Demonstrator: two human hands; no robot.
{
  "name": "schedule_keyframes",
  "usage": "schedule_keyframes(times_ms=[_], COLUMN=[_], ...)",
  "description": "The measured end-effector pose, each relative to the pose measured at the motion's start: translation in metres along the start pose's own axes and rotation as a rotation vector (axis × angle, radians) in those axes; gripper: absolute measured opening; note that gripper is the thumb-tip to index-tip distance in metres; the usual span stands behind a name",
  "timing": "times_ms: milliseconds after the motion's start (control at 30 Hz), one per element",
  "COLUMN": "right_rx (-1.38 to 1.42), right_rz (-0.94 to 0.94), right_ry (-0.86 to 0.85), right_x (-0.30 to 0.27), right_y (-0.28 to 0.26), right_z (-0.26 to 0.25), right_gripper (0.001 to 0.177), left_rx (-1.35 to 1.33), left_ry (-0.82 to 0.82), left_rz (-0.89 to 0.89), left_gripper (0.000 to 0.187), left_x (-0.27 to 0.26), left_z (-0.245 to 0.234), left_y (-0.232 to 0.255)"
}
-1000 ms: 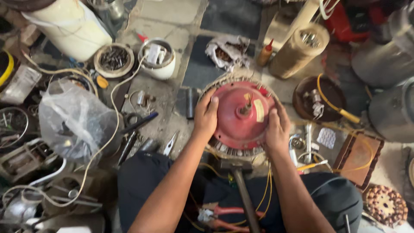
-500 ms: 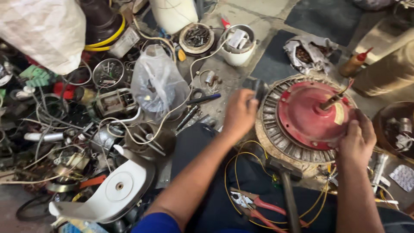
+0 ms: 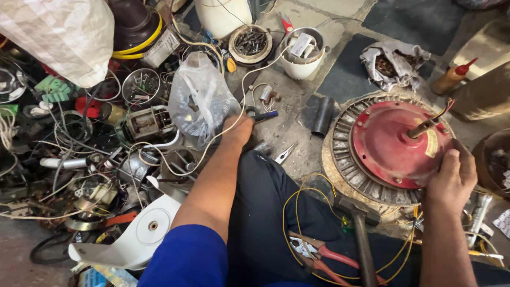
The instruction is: The person sits on the floor and works on a disassembled electric motor. They use a hammer to tap the rotor into place, then place a red plastic cover over the rotor. They use pliers to manipulate wires and a screwdriver to tighten screws on the cover.
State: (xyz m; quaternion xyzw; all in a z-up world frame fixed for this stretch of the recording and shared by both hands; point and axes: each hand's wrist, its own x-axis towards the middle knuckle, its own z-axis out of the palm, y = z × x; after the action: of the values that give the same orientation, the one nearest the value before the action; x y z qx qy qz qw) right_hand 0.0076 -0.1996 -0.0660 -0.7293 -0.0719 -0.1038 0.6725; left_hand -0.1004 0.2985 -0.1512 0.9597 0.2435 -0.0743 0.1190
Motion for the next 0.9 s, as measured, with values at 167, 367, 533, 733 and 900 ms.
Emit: schedule_keyframes(times_ms=[167, 367, 533, 733, 900], right_rx=[-0.069, -0.048, -0.068, 0.007, -0.135], right_rz=[-0.036, 0.034, -0.003, 0.010, -0.230], right_ry=[0.007, 0.049, 0.046, 0.038, 0.134], right_x=[0.002, 0.000, 0.002, 0.004, -0.027], right_y=[0.006, 0.001, 0.002, 0.002, -0.059], right_z=[-0.005, -0.001, -0.002, -0.001, 0.009], right_gripper=[0.035, 0.035, 0.036, 0.033, 0.029], left_rx=[-0.187, -0.404, -0.488, -0.477, -0.851], left_ry=[0.030, -0.024, -0.038, 0.303, 0.456], left_rz=[-0.065, -0.238, -0.152, 0.049, 0.062], left_gripper=[0.038, 0.043, 0.030, 0.022, 0.012], left_x=[-0.014, -0.027, -0.024, 0.007, -0.040], left_z=[-0.011, -0.040, -0.021, 0.011, -0.035], left_y=[0.007, 0.027, 0.015, -0.016, 0.069])
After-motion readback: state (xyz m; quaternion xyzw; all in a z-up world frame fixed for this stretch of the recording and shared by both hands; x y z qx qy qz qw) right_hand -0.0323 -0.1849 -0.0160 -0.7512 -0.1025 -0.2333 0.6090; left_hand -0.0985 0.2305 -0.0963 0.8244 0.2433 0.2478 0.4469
